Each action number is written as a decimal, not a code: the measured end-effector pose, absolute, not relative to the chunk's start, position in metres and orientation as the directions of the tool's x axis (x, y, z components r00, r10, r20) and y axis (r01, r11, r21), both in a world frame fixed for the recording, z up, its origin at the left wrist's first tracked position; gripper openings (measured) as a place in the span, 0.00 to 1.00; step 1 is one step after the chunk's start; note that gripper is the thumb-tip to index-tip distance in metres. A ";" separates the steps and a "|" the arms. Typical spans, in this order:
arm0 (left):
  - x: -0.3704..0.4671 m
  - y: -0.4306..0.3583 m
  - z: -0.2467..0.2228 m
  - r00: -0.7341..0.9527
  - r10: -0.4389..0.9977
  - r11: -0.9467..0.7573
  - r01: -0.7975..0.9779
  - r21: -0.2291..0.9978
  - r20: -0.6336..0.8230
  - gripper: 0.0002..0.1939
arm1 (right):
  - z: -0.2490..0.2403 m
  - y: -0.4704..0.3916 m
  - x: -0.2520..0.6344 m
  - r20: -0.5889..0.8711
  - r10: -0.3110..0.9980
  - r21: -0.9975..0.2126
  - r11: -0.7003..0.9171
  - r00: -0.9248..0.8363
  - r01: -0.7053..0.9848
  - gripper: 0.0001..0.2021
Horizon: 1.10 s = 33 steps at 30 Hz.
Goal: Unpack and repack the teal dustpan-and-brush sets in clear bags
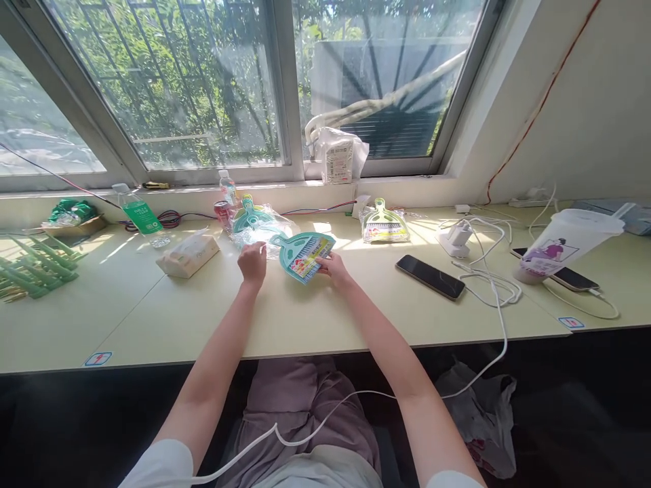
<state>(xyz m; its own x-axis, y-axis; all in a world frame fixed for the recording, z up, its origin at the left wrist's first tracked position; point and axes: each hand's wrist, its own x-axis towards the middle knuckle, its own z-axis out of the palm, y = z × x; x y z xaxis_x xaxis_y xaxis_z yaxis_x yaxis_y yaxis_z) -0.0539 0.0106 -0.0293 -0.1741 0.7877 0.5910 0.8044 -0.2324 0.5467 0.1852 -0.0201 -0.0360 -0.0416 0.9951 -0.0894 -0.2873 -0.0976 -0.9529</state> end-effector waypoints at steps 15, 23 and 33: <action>-0.037 0.003 -0.027 -0.154 0.788 -0.339 0.699 0.629 0.596 0.10 | -0.031 -0.025 0.181 -0.135 0.987 -0.928 -0.096 0.084 -0.361 0.05; -0.016 -0.013 -0.011 -0.073 0.760 -0.443 0.669 0.597 0.646 0.05 | -0.030 -0.034 0.164 -0.048 0.998 -0.931 -0.030 0.042 -0.365 0.06; -0.016 -0.008 -0.007 -0.354 0.925 -0.233 -0.236 0.944 0.139 0.37 | -0.029 -0.037 0.164 0.017 0.998 -0.897 0.044 0.066 -0.440 0.06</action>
